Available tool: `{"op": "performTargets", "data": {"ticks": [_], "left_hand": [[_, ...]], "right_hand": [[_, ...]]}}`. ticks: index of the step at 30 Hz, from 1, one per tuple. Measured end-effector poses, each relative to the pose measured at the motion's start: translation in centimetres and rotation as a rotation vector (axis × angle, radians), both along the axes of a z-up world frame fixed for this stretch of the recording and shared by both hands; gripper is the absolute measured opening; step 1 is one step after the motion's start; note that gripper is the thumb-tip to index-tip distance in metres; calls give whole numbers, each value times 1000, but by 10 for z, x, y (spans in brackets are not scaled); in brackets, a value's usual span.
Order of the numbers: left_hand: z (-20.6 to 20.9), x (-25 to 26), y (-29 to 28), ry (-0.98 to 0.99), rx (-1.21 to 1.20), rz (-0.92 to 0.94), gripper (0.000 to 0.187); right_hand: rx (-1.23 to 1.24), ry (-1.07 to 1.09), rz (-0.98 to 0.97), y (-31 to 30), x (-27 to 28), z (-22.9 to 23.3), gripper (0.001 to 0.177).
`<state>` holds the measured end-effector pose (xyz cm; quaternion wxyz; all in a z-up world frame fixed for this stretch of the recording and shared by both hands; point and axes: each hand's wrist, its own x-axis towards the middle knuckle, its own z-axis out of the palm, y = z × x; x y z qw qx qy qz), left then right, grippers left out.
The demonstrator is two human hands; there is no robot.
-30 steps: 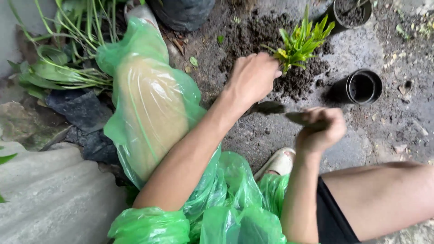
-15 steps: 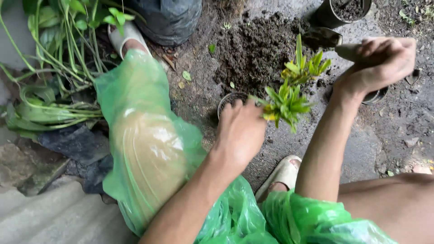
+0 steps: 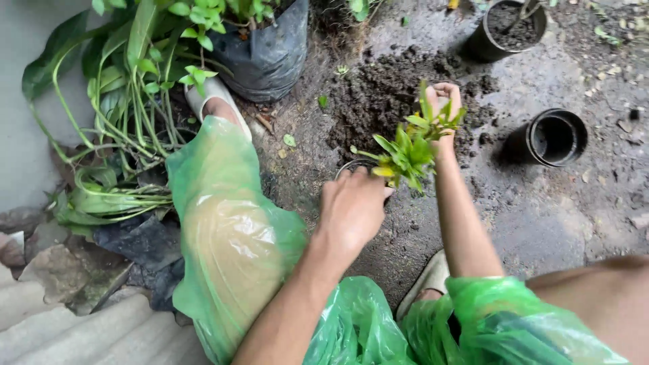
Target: Using a hand trowel to fill a small plastic pot with soil from a pile on the ground to secure a seedling.
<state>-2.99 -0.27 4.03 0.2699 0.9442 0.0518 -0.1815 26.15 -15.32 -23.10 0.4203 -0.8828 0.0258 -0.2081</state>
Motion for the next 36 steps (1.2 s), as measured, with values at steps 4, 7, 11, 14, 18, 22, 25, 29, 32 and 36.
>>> {"op": "performTargets", "data": {"ticks": [4,7,11,14,18,22,25,29,32,36], "left_hand": [[-67,16,-7,252,35,-11,29],[-118,42,-16,345,5,-72,42],[-116,36,-34,468,-257,-113,90],[-109,19,-52,704,-548,-75,118],[-65,19,-64,368,-882,-56,113],[-84,14,-53,359,-1092,276,118],[-101,9,-35,443,-795,202,96],[-301,37,29,476,205,-100,67],[-261,26,42,575,504,-5,49],[-317,46,72,405,379,218,45]], "right_hand": [[686,-7,175,-21,-102,20,54],[860,126,-72,-32,-159,7,52],[890,169,-84,-30,-192,30,50],[841,-3,101,-7,-209,125,31],[876,25,329,4,-265,192,34],[328,149,573,-25,-285,143,53],[339,375,345,-52,-245,-5,44],[347,683,60,-72,-217,-150,38],[621,806,114,-66,-227,-141,45],[620,835,258,-50,-243,-114,52]]}}
